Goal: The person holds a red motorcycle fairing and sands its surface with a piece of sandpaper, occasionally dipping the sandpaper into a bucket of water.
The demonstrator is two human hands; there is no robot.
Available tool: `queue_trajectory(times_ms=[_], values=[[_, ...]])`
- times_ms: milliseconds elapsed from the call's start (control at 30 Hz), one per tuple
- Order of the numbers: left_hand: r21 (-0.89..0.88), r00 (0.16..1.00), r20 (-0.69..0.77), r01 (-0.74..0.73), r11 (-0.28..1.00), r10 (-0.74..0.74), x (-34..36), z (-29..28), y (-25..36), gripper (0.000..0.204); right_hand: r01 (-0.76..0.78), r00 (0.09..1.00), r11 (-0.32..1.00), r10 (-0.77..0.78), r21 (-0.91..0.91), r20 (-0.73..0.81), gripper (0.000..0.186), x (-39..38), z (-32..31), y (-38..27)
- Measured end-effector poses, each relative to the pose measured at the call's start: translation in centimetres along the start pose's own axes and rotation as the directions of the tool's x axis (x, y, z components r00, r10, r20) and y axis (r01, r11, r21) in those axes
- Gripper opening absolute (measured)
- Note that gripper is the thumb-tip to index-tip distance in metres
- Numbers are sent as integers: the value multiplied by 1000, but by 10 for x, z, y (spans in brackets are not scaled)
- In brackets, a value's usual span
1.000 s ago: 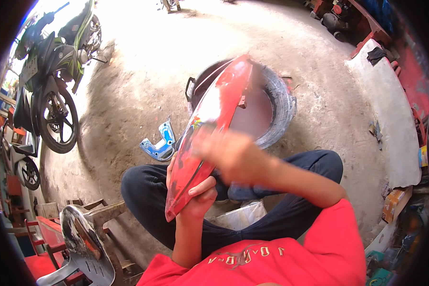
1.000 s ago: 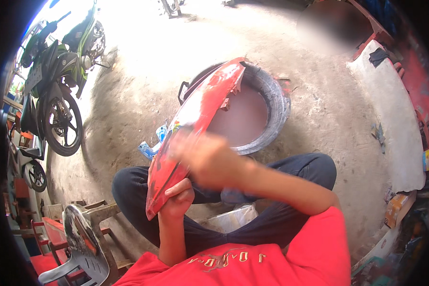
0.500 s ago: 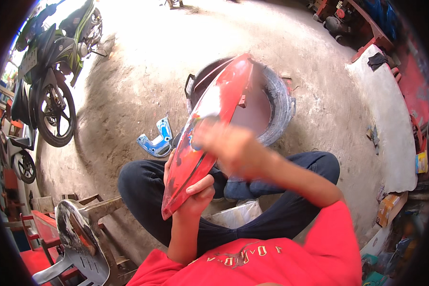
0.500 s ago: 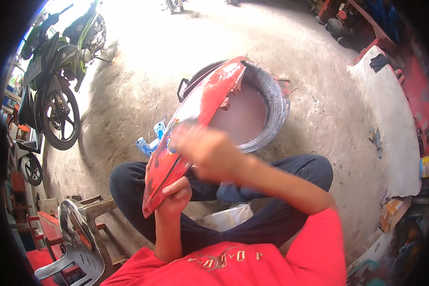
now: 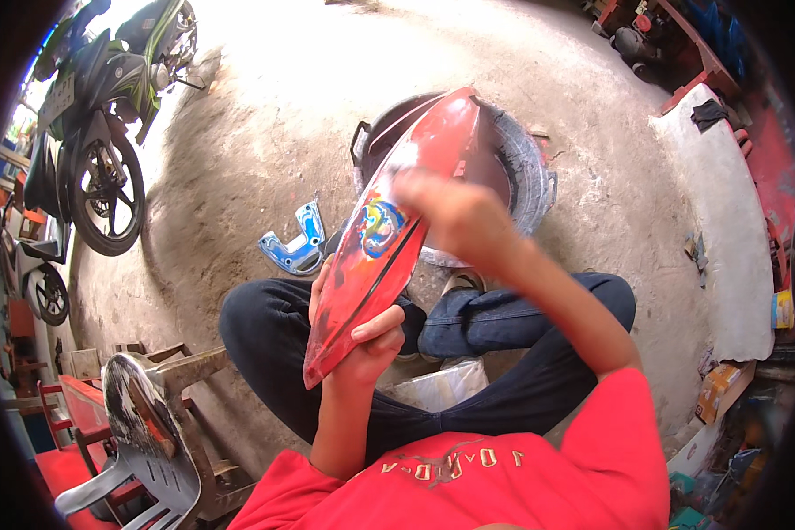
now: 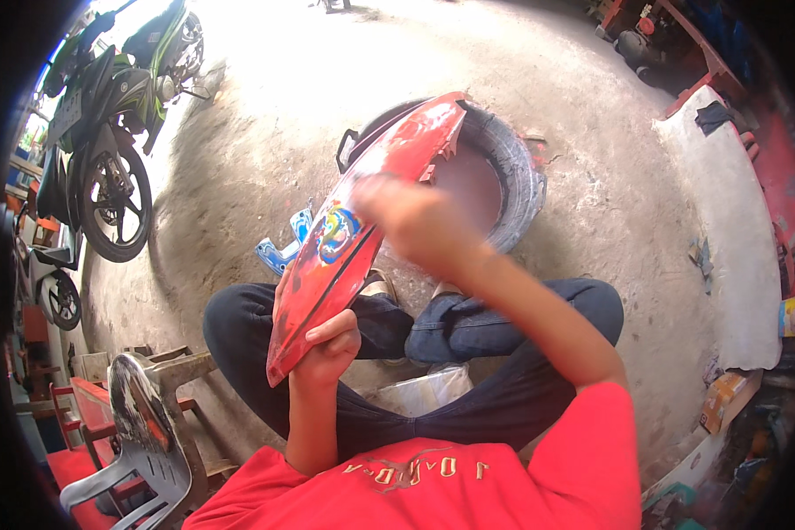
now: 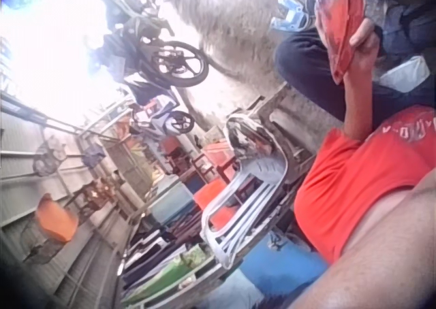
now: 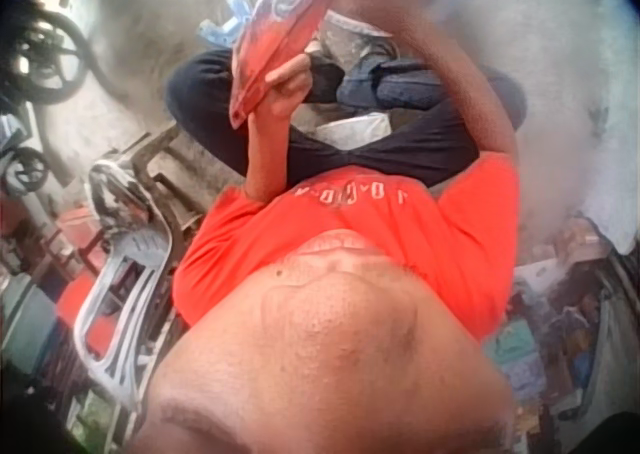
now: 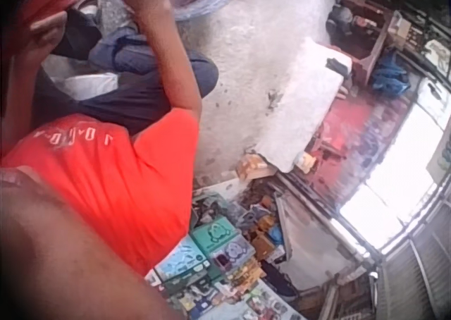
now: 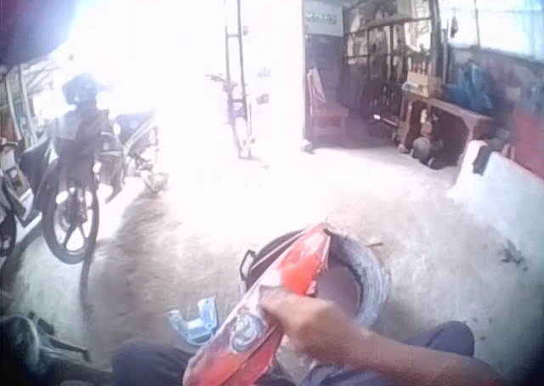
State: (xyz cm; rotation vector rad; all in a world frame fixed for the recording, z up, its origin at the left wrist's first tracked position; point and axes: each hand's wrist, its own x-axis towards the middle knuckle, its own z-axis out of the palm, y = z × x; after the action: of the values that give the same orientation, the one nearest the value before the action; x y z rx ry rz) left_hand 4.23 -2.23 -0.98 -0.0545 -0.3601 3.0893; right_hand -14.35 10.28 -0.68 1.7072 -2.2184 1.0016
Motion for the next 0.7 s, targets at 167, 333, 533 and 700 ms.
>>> queue_trajectory(times_ms=[167, 333, 533, 700], values=[[40, 1000, 6, 17, 999, -18, -4, -16, 10, 55, 217, 975, 976, -216, -10, 59, 40, -6, -6, -38], [46, 999, -37, 6, 999, -4, -2, -12, 7, 55, 97, 994, 994, -95, -40, 60, 34, 2, -8, -4], [28, 927, -317, -204, 979, 202, 4, -3, 2, 56, 212, 964, 965, -232, 153, 129, 39, -12, -14, -64], [28, 988, -152, 12, 1000, -7, -2, 0, 4, 54, -116, 984, 992, 121, -46, 130, 36, 9, -16, 4]])
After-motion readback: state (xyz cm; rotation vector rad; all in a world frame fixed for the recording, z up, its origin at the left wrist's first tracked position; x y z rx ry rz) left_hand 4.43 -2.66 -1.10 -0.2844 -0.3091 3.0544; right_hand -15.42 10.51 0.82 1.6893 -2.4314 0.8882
